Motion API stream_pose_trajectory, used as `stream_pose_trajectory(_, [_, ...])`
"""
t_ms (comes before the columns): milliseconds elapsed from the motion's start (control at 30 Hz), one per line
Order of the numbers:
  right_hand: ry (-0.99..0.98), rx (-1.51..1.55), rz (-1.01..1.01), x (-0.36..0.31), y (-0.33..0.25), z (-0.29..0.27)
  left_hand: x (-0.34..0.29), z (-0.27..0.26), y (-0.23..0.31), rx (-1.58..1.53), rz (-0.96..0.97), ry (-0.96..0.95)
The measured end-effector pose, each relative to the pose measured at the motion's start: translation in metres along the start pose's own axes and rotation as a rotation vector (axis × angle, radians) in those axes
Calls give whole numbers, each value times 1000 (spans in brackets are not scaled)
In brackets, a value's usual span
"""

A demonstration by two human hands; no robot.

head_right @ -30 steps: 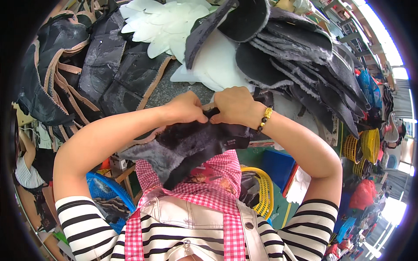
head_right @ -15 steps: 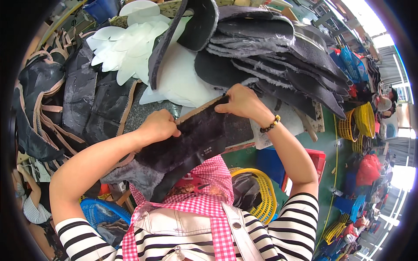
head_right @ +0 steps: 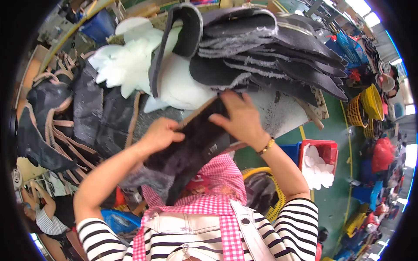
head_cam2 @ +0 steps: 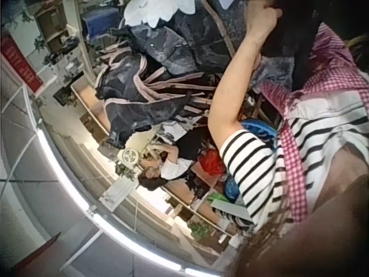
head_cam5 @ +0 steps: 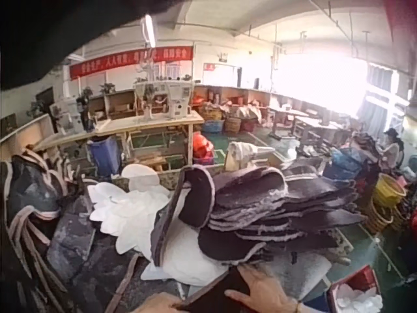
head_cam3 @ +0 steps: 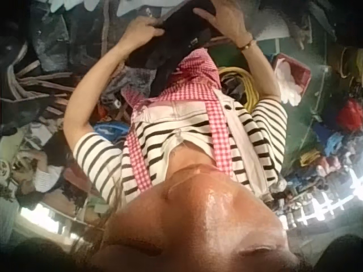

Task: The person assembles slipper components by hand at a workbench. They pick up a white foam insole and a black fuzzy upper, press them together, and fold the upper over the insole to form the slipper. The process is repeated for multiple units, with finished items placed into a blue basket.

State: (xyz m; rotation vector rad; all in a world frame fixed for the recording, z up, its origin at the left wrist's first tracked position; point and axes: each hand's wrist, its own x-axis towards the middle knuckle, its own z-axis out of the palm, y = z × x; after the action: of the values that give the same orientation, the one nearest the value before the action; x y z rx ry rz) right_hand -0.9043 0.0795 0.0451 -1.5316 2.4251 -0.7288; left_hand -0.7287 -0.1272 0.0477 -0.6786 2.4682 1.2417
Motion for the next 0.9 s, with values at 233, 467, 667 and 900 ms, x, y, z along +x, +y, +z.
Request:
stream_pose_trajectory(233, [-133, 1159, 133, 14, -68, -25, -93, 2, 14, -438, 156, 287])
stream_pose_trajectory(467, [67, 565, -184, 75, -136, -38, -121, -14, 3, -564, 349, 204])
stream_pose_trajectory(667, [524, 517, -499, 93, -167, -102, -94, -35, -22, -1003, 358, 853])
stream_pose_trajectory(900, [-124, -95, -637, -20, -113, 96, -6, -9, -112, -915, 79, 1226])
